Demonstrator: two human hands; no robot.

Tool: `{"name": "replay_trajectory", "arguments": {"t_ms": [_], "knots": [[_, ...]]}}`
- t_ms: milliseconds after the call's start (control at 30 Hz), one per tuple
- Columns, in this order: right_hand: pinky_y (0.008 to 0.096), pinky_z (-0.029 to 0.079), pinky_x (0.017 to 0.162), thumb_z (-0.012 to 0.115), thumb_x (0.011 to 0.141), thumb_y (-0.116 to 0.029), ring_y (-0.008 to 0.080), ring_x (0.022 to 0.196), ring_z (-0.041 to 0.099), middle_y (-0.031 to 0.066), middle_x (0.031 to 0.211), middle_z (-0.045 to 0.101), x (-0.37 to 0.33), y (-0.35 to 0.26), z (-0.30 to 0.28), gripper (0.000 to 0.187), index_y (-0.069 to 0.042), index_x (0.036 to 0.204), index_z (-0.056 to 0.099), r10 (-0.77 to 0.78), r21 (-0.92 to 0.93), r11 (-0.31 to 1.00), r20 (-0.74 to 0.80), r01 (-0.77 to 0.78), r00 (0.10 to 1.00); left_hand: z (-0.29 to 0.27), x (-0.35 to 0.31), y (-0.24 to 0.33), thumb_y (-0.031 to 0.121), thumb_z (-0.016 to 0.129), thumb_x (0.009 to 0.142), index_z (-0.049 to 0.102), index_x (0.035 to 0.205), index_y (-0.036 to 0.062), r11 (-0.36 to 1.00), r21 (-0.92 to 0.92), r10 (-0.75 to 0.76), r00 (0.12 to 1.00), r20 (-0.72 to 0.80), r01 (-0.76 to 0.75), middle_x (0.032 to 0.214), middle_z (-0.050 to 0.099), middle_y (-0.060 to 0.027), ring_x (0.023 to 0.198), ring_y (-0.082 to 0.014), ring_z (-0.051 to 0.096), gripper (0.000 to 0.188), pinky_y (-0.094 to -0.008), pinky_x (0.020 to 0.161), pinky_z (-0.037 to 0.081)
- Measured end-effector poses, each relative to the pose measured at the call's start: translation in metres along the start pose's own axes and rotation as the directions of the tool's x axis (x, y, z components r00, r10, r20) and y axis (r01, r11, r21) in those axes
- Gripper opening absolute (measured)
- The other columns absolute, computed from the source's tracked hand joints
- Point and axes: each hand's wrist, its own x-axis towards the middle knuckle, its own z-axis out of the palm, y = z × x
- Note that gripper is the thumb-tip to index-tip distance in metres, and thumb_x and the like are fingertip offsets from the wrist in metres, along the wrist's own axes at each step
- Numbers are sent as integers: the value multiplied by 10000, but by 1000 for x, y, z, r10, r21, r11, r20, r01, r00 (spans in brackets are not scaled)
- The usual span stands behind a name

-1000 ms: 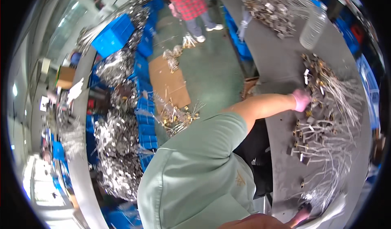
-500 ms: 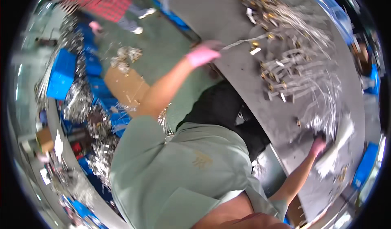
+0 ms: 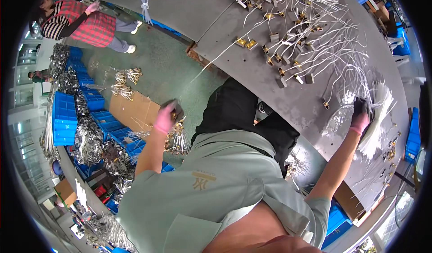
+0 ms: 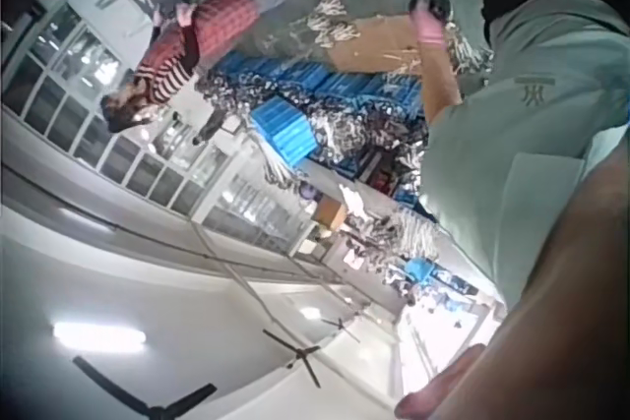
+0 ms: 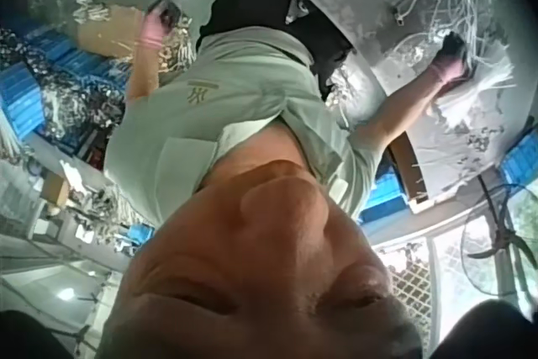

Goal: Sorting and bundling wire harnesses on a factory production floor.

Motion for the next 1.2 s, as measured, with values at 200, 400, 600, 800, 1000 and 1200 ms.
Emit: {"name": "replay_trajectory", "arguments": {"t_ms": [200,400,600,800,1000,1200], "knots": [[384,465,909,481,973,-312,315,1099,589,163,1250,567,-2,36,8,446,-36,1322,455,652,900,95,266,-424,710,-90,-32,-74,338,536,916,363,639,132,833,-543,1,982,188,103,567,317,3,453,-125,283,386,-262,423,249],[376,521,844,526,941,-150,308,985,646,205,1118,627,9,-84,19,353,67,1219,523,441,867,308,235,-392,866,4,7,-28,121,536,839,338,636,88,807,348,342,858,384,-477,569,282,-16,458,-134,278,286,-265,413,248],[413,516,851,510,936,-119,379,993,632,259,1157,596,-1,-99,5,386,100,1250,457,441,936,71,281,-345,852,134,50,14,167,597,810,416,624,28,998,70,-28,855,518,-9,541,380,-46,443,-155,379,295,-283,415,303],[432,524,857,540,945,-160,398,994,624,254,1143,572,-5,-110,-9,384,89,1219,441,477,977,-61,208,-204,854,153,57,7,226,641,851,466,654,28,984,178,-91,848,522,-4,537,399,-35,455,-142,405,329,-279,419,319],[441,520,869,541,951,-185,404,1014,614,275,1165,552,-3,-115,-17,406,84,1228,418,523,988,-17,142,-157,840,143,57,1,264,630,860,420,635,46,979,198,-55,891,451,-40,550,362,-28,460,-156,398,377,-276,410,309],[379,520,760,543,953,-197,348,956,637,238,1140,588,-6,-126,-5,399,82,1218,436,498,984,-95,181,-154,848,139,57,0,262,628,858,415,636,52,986,157,-26,894,447,-50,552,359,-26,460,-152,394,373,-276,415,303]]}}
